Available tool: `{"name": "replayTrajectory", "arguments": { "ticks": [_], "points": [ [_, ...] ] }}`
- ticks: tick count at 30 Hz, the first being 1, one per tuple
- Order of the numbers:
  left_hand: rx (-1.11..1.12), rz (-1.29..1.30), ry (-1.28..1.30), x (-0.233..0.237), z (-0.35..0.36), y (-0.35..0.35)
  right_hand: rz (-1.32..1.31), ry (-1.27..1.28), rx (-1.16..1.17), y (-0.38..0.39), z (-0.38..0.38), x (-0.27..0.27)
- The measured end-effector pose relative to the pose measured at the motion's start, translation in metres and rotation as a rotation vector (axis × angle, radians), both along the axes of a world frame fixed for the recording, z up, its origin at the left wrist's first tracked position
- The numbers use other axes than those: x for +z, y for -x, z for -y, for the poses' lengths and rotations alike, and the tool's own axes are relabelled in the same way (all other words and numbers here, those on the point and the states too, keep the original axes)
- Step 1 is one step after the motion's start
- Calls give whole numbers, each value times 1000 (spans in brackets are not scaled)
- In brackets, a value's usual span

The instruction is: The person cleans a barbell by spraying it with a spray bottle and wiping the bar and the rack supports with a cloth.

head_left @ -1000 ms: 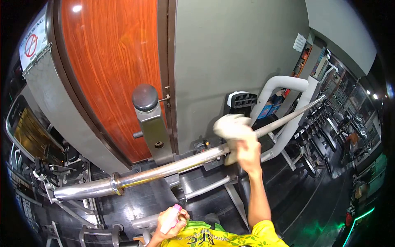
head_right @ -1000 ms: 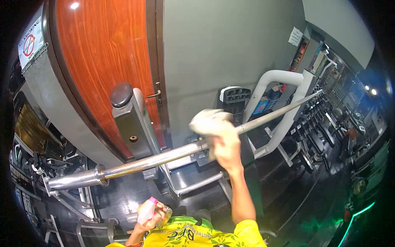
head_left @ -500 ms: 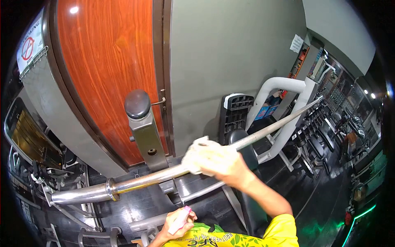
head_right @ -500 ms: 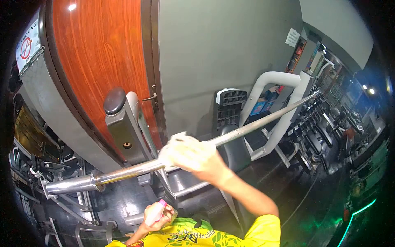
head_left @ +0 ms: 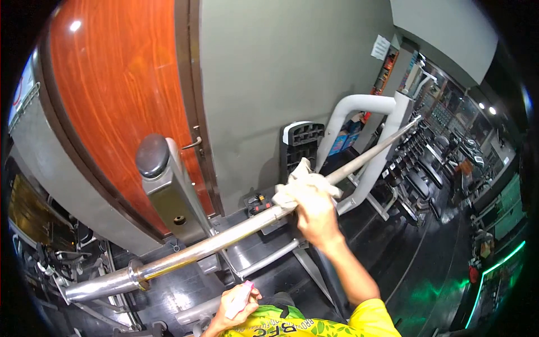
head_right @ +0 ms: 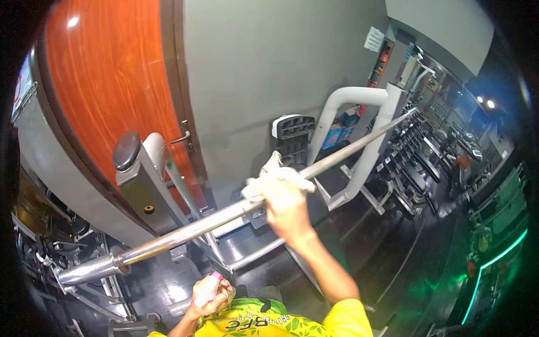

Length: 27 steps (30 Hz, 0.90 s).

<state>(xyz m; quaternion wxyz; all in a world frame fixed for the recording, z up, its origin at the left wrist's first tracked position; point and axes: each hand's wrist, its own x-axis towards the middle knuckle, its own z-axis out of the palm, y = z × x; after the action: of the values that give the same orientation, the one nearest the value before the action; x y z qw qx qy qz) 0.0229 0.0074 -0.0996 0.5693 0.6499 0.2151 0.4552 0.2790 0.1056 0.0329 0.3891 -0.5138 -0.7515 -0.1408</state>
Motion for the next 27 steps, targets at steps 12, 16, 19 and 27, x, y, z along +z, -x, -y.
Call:
{"name": "replayTrajectory", "arguments": {
  "ticks": [12, 16, 19, 27],
  "points": [
    [-109, 19, -16, 3, -16, -18, -1554, -151, 181, -55, 48, -23],
    [-108, 36, -127, -9, -21, -32, -1041, -385, -137, -90, 9, 9],
    [-88, -34, -173, -8, -27, -46, 95, -46, -150, -133, -41, -10],
    [-17, -85, -267, 5, -35, -79, 448, 492, -113, -148, -79, 20]
  ]
}}
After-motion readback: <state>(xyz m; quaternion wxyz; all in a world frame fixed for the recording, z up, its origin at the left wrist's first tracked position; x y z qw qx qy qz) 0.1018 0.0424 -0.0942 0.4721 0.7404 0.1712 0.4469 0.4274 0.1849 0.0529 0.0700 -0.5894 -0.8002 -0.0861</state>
